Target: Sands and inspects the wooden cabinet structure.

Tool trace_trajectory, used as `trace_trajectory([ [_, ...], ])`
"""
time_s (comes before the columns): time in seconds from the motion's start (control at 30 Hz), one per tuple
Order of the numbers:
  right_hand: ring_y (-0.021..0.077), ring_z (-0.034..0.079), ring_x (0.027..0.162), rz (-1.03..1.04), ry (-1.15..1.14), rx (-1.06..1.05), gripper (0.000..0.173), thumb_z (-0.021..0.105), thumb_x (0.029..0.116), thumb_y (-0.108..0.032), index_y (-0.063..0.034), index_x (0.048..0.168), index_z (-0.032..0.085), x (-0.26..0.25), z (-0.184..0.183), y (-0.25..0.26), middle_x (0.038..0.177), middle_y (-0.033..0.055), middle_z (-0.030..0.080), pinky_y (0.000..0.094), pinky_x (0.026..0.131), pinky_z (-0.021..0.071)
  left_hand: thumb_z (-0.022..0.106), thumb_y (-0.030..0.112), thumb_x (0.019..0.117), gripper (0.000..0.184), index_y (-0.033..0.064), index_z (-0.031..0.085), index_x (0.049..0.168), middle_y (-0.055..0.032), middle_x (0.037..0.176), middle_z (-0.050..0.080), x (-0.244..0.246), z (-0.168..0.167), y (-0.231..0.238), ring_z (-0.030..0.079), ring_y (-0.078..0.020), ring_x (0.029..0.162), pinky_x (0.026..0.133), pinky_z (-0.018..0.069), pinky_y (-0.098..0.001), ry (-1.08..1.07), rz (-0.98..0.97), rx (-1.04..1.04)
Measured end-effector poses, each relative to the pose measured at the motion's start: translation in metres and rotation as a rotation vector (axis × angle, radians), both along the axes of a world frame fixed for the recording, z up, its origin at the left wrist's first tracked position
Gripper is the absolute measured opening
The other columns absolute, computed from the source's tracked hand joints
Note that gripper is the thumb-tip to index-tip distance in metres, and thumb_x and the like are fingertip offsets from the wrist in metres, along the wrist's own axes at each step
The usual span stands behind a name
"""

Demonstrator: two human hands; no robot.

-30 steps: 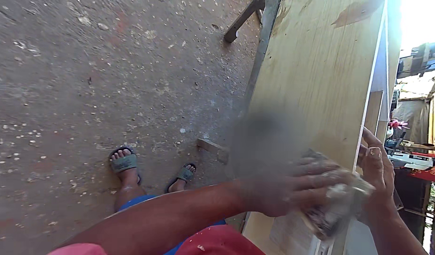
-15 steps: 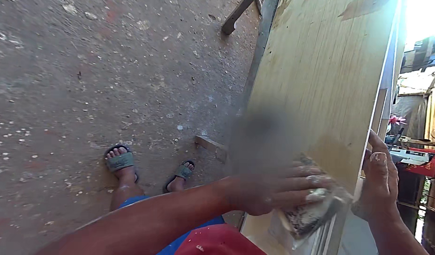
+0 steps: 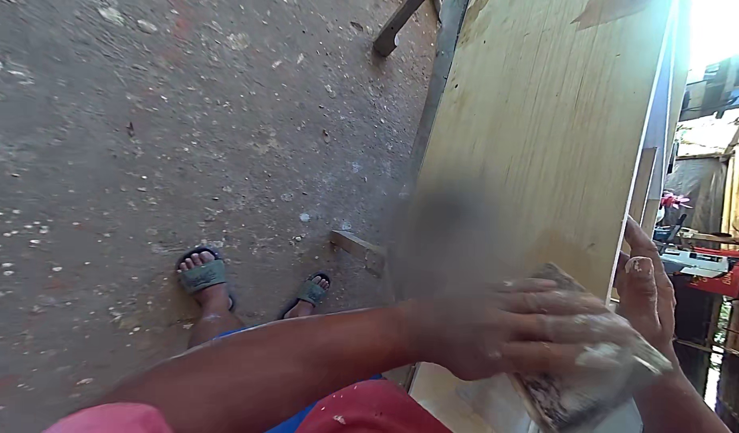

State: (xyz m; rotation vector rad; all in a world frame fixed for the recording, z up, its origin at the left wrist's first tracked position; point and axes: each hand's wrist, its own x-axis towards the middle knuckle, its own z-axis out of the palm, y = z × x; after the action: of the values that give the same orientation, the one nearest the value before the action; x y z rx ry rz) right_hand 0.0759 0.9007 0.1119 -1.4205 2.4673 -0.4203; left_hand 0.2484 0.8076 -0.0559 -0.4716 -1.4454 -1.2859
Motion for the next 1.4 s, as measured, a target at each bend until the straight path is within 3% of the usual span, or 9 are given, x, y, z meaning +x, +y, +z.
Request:
trace_trajectory([
  [0.2,0.0060,0.069,0.102,-0.013,-0.024,-0.004,0.088,0.029,0.1036,-0.066,0.0046,0.155,0.028,-0.001,-0.001,0.002,0.118,0.0073,0.070,0.0239,0.090,0.0574,0.037,0.006,0.1068,0.037,0.0046,0.058,0.138,-0.0144,0.149,0.056,0.020,-0.040,0.022,0.044,-0.0277,0.146,0.123,0.0323,-0.0438,-0.134,0.048,0.030],
  [0.4,0.0024,0.067,0.104,-0.024,-0.052,-0.023,0.089,0.031,0.1046,-0.063,0.0111,0.153,0.024,0.005,0.000,-0.001,0.119,0.0037,0.069,0.0222,0.092,0.0563,0.040,0.004,0.1062,0.038,0.0028,0.057,0.140,-0.0162,0.152,0.053,0.019,0.016,0.030,0.042,-0.0298,0.147,0.124,0.0300,-0.0452,-0.183,0.080,0.191],
  [0.6,0.0019,0.067,0.100,0.008,-0.023,-0.003,0.087,0.027,0.1056,-0.063,0.0092,0.154,0.025,0.000,-0.004,-0.001,0.115,0.0052,0.069,0.0226,0.090,0.0572,0.054,-0.002,0.0942,0.047,-0.0045,0.055,0.141,-0.0237,0.149,0.053,0.032,-0.066,0.075,0.051,-0.0327,0.141,0.118,0.0415,-0.0451,-0.625,0.304,0.379],
  [0.67,0.0028,0.068,0.098,0.009,-0.013,0.005,0.084,0.026,0.1058,-0.062,0.0067,0.154,0.027,0.001,-0.001,0.000,0.115,0.0065,0.069,0.0229,0.088,0.0575,0.054,-0.005,0.0885,0.050,-0.0079,0.057,0.138,-0.0245,0.148,0.053,0.032,-0.036,0.080,0.051,-0.0331,0.141,0.118,0.0424,-0.0443,-0.649,0.296,0.482],
  [0.8,0.0050,0.068,0.099,0.008,-0.026,-0.004,0.080,0.025,0.1072,-0.057,0.0065,0.155,0.028,0.001,-0.004,0.002,0.116,0.0092,0.068,0.0231,0.087,0.0573,0.048,-0.001,0.1011,0.035,-0.0047,0.062,0.133,-0.0211,0.146,0.057,0.030,0.031,0.075,0.049,-0.0324,0.142,0.121,0.0368,-0.0455,-0.472,0.305,0.484],
  [0.97,0.0040,0.069,0.097,0.004,-0.020,0.001,0.080,0.024,0.1068,-0.058,0.0047,0.155,0.028,0.000,-0.004,0.002,0.115,0.0077,0.070,0.0230,0.086,0.0576,0.057,-0.001,0.0921,0.056,-0.0024,0.049,0.148,-0.0190,0.149,0.054,0.027,-0.074,0.071,0.056,-0.0290,0.135,0.111,0.0483,-0.0443,-0.955,0.309,0.542],
  [1.13,0.0040,0.069,0.097,0.009,-0.028,-0.015,0.080,0.024,0.1067,-0.058,0.0058,0.155,0.025,-0.002,-0.006,0.001,0.116,0.0086,0.069,0.0220,0.084,0.0579,0.049,-0.004,0.0962,0.041,-0.0094,0.059,0.135,-0.0235,0.147,0.055,0.033,0.027,0.082,0.048,-0.0328,0.143,0.122,0.0361,-0.0424,-0.528,0.302,0.524],
  [1.3,0.0029,0.070,0.094,0.002,-0.016,-0.001,0.077,0.022,0.1074,-0.056,0.0047,0.156,0.026,0.001,-0.004,0.001,0.116,0.0096,0.070,0.0225,0.085,0.0580,0.060,-0.001,0.0891,0.060,-0.0037,0.049,0.148,-0.0205,0.152,0.051,0.019,-0.055,0.075,0.053,-0.0301,0.139,0.113,0.0458,-0.0450,-0.910,0.354,0.538],
  [1.4,0.0009,0.069,0.091,0.016,-0.002,-0.004,0.076,0.022,0.1078,-0.053,0.0064,0.155,0.025,0.003,-0.003,-0.003,0.116,0.0086,0.070,0.0204,0.082,0.0572,0.056,-0.006,0.0882,0.051,-0.0087,0.057,0.139,-0.0240,0.147,0.055,0.029,0.003,0.084,0.053,-0.0318,0.139,0.117,0.0431,-0.0421,-0.734,0.374,0.568],
])
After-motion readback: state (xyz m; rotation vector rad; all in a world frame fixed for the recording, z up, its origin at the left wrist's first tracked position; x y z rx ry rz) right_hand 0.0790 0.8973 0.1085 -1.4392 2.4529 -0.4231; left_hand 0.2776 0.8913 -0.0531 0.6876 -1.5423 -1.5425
